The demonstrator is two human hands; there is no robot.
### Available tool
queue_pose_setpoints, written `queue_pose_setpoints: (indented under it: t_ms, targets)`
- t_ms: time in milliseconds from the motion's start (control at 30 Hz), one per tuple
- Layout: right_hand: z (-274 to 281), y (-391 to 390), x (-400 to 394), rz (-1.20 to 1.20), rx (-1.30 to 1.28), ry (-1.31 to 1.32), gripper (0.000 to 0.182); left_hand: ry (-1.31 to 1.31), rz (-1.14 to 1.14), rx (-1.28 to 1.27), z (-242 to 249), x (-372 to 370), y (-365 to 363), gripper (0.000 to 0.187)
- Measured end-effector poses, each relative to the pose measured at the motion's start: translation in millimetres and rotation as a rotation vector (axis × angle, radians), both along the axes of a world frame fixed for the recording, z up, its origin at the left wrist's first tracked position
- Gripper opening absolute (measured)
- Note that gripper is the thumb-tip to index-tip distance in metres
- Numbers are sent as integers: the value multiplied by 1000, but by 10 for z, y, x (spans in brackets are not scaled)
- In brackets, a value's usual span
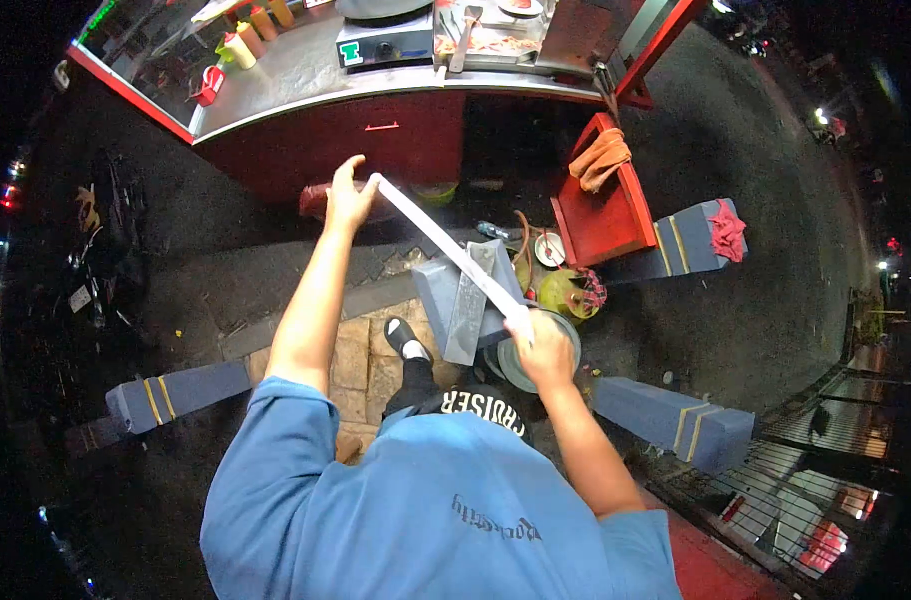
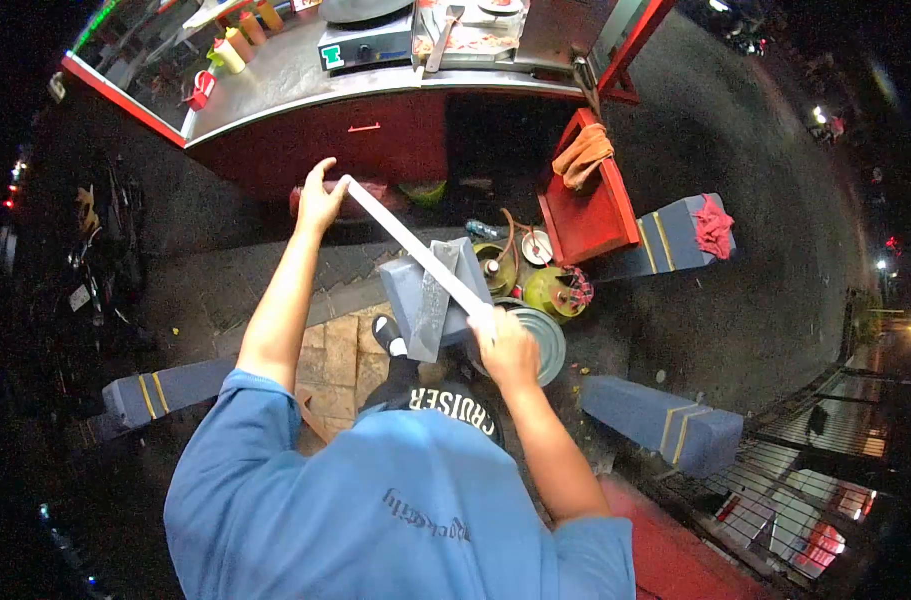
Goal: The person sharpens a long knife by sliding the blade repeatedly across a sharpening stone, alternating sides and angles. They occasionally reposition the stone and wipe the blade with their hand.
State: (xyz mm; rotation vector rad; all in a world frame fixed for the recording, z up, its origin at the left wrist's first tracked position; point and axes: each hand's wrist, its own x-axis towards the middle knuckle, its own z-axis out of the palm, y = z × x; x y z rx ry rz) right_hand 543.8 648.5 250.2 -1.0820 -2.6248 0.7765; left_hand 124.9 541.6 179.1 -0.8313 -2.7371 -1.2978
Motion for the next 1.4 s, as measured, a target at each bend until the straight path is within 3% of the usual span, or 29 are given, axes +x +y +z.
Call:
queue_pose_setpoints:
  t_ms: [100,200,300,400,467,567,667,733,833,933,967,1000,1067,1133,1167,1200,1300,1333,1400]
  targets:
    - [-259,-321,868,44,-38,18,34,-99,-165,167,-330,659,-458,51]
    - [-270,-536,1426,63,-119,-83,40,-280,-147,143,-91,1339,-842,46]
    - [-187,-288,926,99,3,20,37,-67,-186,253,-111,809,-601,47]
    - [-78,131,-53,94,104,-4,38,-72,-74,210,-278,-145,-187,59]
    - [-19,252,-424,64,120,-56,40,90,28,73,-109,-453,-17,65]
    - [-7,21,-180,54,42,-19,37,-25,-32,99,-122,-258,-81,64]
    - [-112,-339,583,65,-30,17,36,-14,-128,161,-304,462,-550,56]
    - [-252,-484,1034,104,-52,33,38,-153,-72,166,-225,1004,-841,51]
    - [-201,-343,870,114,-18,43,39,-133,-80,205,-326,772,-782,50]
    - [-86,103,-12,109,106,-8,35,-1,-35,193,-306,-55,-370,55]
    - [-28,224,-282,111,118,-46,37,-92,16,201,-214,-252,-245,60]
    - [-48,305,-453,118,138,-57,40,35,68,60,-190,-438,-171,63]
    - [8,254,-490,97,112,-52,39,2,91,-14,-153,-516,-140,65]
    - [6,46,-153,93,10,-39,38,-97,-31,75,-87,-149,-316,65]
    - [-84,-70,129,97,18,-18,35,-53,-62,135,-431,-44,-460,69]
    - [-86,-194,423,96,1,-14,37,-83,-79,224,-429,291,-610,68]
    - [-179,-521,1199,86,-71,-102,46,-167,-66,103,-359,1084,-1074,64]
    - [-197,-518,1165,74,-76,-100,46,-267,-58,156,-254,1167,-1054,63]
    - [-136,-361,909,105,66,24,47,-186,-76,181,-268,850,-827,63]
